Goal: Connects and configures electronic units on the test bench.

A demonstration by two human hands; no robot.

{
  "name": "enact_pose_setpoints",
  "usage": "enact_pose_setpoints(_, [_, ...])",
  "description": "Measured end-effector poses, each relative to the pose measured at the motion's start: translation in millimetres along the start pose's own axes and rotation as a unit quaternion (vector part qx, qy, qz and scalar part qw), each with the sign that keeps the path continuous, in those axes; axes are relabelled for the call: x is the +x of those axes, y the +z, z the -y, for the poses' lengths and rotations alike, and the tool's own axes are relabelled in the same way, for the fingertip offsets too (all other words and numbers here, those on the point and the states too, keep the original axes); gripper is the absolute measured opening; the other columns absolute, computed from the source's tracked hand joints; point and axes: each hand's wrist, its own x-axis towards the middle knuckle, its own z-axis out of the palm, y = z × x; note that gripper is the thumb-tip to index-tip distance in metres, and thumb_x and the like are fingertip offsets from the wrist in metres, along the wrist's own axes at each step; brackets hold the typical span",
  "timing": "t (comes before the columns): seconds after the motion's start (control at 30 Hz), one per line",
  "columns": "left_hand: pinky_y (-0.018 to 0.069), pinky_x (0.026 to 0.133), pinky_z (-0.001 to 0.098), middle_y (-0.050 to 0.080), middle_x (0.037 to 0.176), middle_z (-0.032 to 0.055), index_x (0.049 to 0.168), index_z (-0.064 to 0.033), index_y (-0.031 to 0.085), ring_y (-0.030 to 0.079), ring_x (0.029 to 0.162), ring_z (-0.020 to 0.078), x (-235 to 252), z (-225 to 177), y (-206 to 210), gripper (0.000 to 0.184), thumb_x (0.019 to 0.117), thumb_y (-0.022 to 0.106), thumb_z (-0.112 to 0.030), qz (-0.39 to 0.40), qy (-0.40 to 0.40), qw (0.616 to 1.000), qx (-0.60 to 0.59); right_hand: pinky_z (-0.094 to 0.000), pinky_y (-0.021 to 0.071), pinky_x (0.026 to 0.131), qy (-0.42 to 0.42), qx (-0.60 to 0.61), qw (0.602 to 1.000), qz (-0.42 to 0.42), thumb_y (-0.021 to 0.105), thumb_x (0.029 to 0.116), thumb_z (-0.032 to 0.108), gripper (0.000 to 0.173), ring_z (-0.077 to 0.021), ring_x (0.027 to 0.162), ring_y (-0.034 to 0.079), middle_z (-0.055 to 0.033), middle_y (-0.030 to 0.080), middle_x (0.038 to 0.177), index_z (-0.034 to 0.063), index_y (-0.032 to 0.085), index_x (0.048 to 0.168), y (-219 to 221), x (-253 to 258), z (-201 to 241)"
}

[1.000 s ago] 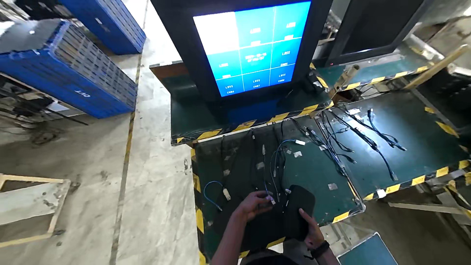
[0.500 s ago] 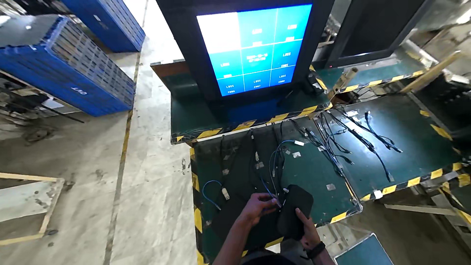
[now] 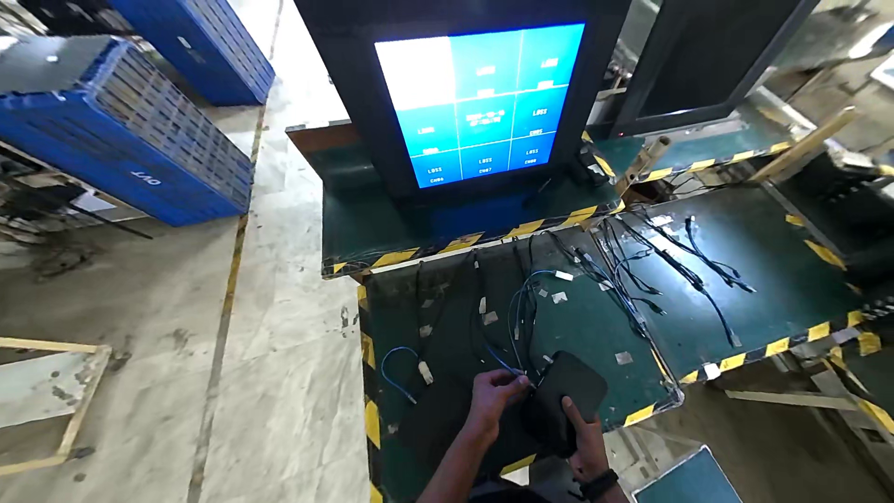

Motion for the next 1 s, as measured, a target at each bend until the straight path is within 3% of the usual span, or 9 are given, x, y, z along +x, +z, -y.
enact_pose_setpoints(0.23, [0.0623, 0.084, 0.0380, 0.075, 0.096, 0.0148, 0.102, 0.0051, 0.074, 0.072, 0.089, 0.0227, -10, -8, 0, 0.017, 0.0881, 0.077, -0.003, 0.066, 0.063, 0.996, -0.002, -0.0438, 0.0647, 0.078, 0.008, 0.012, 1.000, 0.003, 0.084, 0.0787, 0.024, 0.070, -0.0238, 0.089, 0.074, -0.0168, 0.072, 0.102, -0.0017, 0.048, 0.133, -2, -3, 6])
enact_pose_setpoints(0.37, [0.0626, 0.082, 0.0375, 0.075, 0.097, 0.0159, 0.100, 0.0055, 0.074, 0.073, 0.088, 0.0227, -14, -8, 4, 0.017, 0.0868, 0.078, -0.003, 0.060, 0.104, 0.993, -0.008, -0.0431, 0.0645, 0.080, -0.002, 0.017, 1.000, 0.007, 0.086, 0.0736, 0.025, 0.074, -0.0232, 0.092, 0.073, -0.0168, 0.072, 0.105, -0.0009, 0.049, 0.132, -3, -3, 8])
enact_pose_setpoints(0.57, [0.0624, 0.081, 0.0375, 0.075, 0.094, 0.0152, 0.100, 0.0054, 0.074, 0.073, 0.085, 0.0216, -11, 2, 7, 0.017, 0.0867, 0.078, -0.004, 0.065, 0.130, 0.988, -0.047, -0.0431, 0.0647, 0.080, -0.035, 0.015, 0.999, 0.007, 0.085, 0.0754, 0.021, 0.070, -0.0232, 0.091, 0.074, -0.0159, 0.072, 0.104, -0.0010, 0.049, 0.131, 2, -4, 15])
enact_pose_setpoints(0.63, [0.0619, 0.082, 0.0388, 0.074, 0.097, 0.0148, 0.106, 0.0052, 0.071, 0.072, 0.087, 0.0221, -10, 1, 4, 0.022, 0.0885, 0.077, -0.006, 0.090, 0.118, 0.986, -0.078, -0.0434, 0.0647, 0.078, -0.026, 0.024, 0.999, 0.012, 0.086, 0.0747, 0.023, 0.070, -0.0233, 0.089, 0.074, -0.0160, 0.072, 0.102, -0.0016, 0.050, 0.129, 2, -2, 16])
enact_pose_setpoints(0.7, [0.0618, 0.084, 0.0394, 0.073, 0.101, 0.0137, 0.125, 0.0061, 0.065, 0.072, 0.089, 0.0220, -13, -9, 5, 0.036, 0.0925, 0.071, -0.006, 0.095, 0.077, 0.986, -0.116, -0.0432, 0.0644, 0.079, -0.005, 0.041, 0.999, 0.016, 0.083, 0.0777, 0.023, 0.066, -0.0224, 0.091, 0.073, -0.0155, 0.072, 0.103, -0.0007, 0.050, 0.130, 6, -4, 18])
enact_pose_setpoints(0.73, [0.0618, 0.082, 0.0379, 0.072, 0.099, 0.0125, 0.129, 0.0058, 0.063, 0.071, 0.087, 0.0206, -14, -15, 6, 0.037, 0.0940, 0.069, -0.006, 0.092, 0.059, 0.986, -0.123, -0.0432, 0.0643, 0.079, 0.005, 0.050, 0.999, 0.020, 0.081, 0.0793, 0.023, 0.064, -0.0222, 0.091, 0.073, -0.0152, 0.072, 0.103, -0.0004, 0.050, 0.130, 8, -5, 19])
enact_pose_setpoints(0.87, [0.0629, 0.075, 0.0339, 0.073, 0.090, 0.0110, 0.101, 0.0029, 0.071, 0.072, 0.079, 0.0188, -13, -30, 6, 0.010, 0.0945, 0.071, -0.006, 0.090, 0.025, 0.992, -0.085, -0.0434, 0.0644, 0.079, 0.030, 0.070, 0.996, 0.036, 0.078, 0.0840, 0.024, 0.058, -0.0229, 0.091, 0.074, -0.0156, 0.072, 0.102, -0.0004, 0.050, 0.129, 10, -7, 19])
enact_pose_setpoints(1.0, [0.0635, 0.073, 0.0343, 0.074, 0.087, 0.0131, 0.096, 0.0045, 0.072, 0.073, 0.076, 0.0204, -12, -36, 8, 0.014, 0.0900, 0.078, -0.007, 0.068, 0.029, 0.996, -0.050, -0.0451, 0.0640, 0.081, 0.041, 0.076, 0.995, 0.045, 0.084, 0.0779, 0.030, 0.073, -0.0246, 0.094, 0.073, -0.0171, 0.071, 0.107, 0.0008, 0.047, 0.133, 11, -6, 17])
